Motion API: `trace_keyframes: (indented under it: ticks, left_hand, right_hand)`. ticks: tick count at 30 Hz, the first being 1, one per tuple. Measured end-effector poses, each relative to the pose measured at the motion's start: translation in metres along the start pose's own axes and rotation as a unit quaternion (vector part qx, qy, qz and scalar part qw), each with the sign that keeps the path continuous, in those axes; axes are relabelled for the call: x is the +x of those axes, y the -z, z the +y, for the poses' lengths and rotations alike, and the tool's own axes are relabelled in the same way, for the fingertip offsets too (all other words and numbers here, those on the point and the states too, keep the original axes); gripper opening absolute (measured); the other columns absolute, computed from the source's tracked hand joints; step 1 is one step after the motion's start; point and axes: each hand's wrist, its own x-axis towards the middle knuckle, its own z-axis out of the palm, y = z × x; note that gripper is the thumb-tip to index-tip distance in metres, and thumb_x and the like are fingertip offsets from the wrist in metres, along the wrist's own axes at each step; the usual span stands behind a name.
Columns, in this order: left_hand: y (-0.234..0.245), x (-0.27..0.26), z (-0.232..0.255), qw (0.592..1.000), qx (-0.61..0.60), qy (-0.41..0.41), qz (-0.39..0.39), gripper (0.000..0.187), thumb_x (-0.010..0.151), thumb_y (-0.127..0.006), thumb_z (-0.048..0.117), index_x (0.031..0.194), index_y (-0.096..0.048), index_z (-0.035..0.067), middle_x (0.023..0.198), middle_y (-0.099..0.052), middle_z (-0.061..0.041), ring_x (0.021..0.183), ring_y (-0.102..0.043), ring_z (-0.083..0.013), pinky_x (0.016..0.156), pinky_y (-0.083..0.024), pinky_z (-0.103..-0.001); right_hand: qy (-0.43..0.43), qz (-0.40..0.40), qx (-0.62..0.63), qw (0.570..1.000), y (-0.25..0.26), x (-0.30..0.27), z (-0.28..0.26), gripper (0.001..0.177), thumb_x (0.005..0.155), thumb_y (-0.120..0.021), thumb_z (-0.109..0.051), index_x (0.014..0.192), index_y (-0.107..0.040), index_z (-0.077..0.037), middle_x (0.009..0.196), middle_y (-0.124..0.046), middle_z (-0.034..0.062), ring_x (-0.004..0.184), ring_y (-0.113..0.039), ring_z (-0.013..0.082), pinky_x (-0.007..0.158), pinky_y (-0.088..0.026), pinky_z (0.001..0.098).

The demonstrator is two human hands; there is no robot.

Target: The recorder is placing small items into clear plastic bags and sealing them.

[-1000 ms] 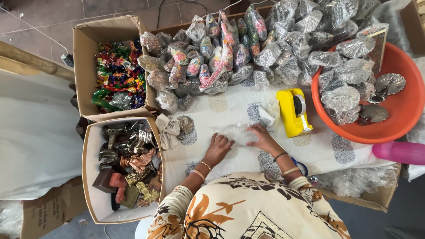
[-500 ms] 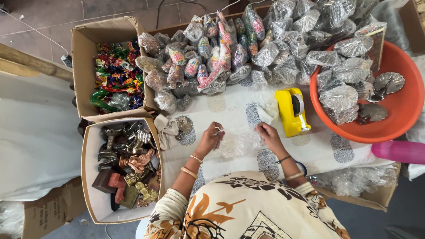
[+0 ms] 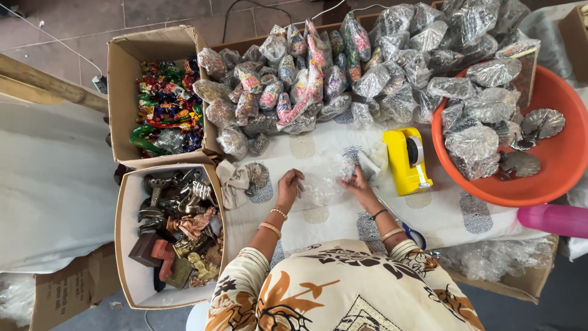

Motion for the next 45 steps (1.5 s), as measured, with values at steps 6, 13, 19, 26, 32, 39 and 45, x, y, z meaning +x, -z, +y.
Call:
trace_keyframes:
  ticks: [6,13,19,26,32,39,45]
  left_hand:
    - [-0.012,-0.01,0.053,0.989,0.145,-0.012,0.009,0.034,0.1,-0.045,-0.011,0.115,-0.071,0.004,0.112,-0.064,-0.004,0.059,-0.057,-0.0077,0.042,-0.048,-0.023]
    - [-0.007,-0.003,0.045,0.952,0.253,-0.173,-0.001,0.051,0.088,-0.051,-0.02,0.13,-0.063,0.007,0.127,-0.061,-0.01,0.09,-0.061,-0.0193,0.069,-0.054,-0.032]
    - [-0.021,-0.011,0.073,0.934,0.335,-0.113,0.055,0.033,0.095,-0.058,-0.01,0.122,-0.064,0.007,0.123,-0.06,-0.013,0.098,-0.062,-0.0264,0.082,-0.053,-0.038]
    - [-0.055,-0.02,0.041,0.825,0.519,-0.217,-0.041,0.043,0.096,-0.069,0.014,0.136,-0.056,0.009,0.144,-0.05,-0.015,0.136,-0.041,-0.0364,0.117,-0.043,-0.049]
    - [-0.052,-0.023,0.055,0.743,0.625,-0.18,-0.157,0.103,0.081,-0.069,0.061,0.156,-0.027,0.003,0.162,-0.025,-0.022,0.152,-0.017,-0.0417,0.124,-0.018,-0.052]
    - [-0.042,-0.02,0.046,0.692,0.66,-0.222,-0.189,0.11,0.084,-0.055,0.075,0.162,-0.018,0.008,0.167,-0.019,-0.022,0.156,-0.011,-0.0392,0.126,-0.016,-0.05]
    - [-0.041,-0.019,0.049,0.692,0.658,-0.231,-0.187,0.107,0.084,-0.052,0.077,0.164,-0.018,0.012,0.168,-0.02,-0.02,0.157,-0.014,-0.038,0.127,-0.016,-0.049]
  right_hand:
    - [0.007,0.137,-0.115,0.984,0.015,0.001,0.019,0.066,0.091,-0.073,-0.014,0.148,-0.041,-0.012,0.1,-0.067,0.0095,0.079,-0.06,0.0104,0.063,-0.046,0.0248]
    - [0.139,0.227,-0.323,0.908,0.022,0.007,0.03,0.034,0.096,-0.075,-0.013,0.125,-0.057,-0.009,0.101,-0.062,0.0056,0.075,-0.053,0.013,0.065,-0.047,0.0272]
    - [0.23,0.281,-0.455,0.813,-0.014,0.0,0.003,0.031,0.1,-0.064,-0.004,0.127,-0.051,-0.01,0.089,-0.059,0.0133,0.077,-0.056,0.0292,0.073,-0.047,0.0414]
    - [0.138,0.226,-0.484,0.834,-0.028,-0.007,-0.013,0.037,0.101,-0.056,-0.008,0.136,-0.045,-0.008,0.087,-0.064,0.023,0.08,-0.064,0.0405,0.074,-0.049,0.0486]
    - [0.173,0.214,-0.598,0.753,-0.01,-0.007,-0.011,0.045,0.1,-0.057,-0.011,0.142,-0.044,-0.009,0.114,-0.062,0.0282,0.091,-0.064,0.0488,0.075,-0.053,0.0535]
    - [0.129,0.172,-0.655,0.725,0.003,-0.014,-0.012,0.045,0.102,-0.055,-0.012,0.146,-0.045,-0.011,0.114,-0.061,0.0238,0.085,-0.066,0.042,0.067,-0.055,0.0494]
    - [0.168,0.163,-0.676,0.699,0.019,-0.007,-0.007,0.041,0.104,-0.06,-0.016,0.143,-0.047,-0.016,0.107,-0.061,0.0195,0.083,-0.067,0.0399,0.065,-0.055,0.0495]
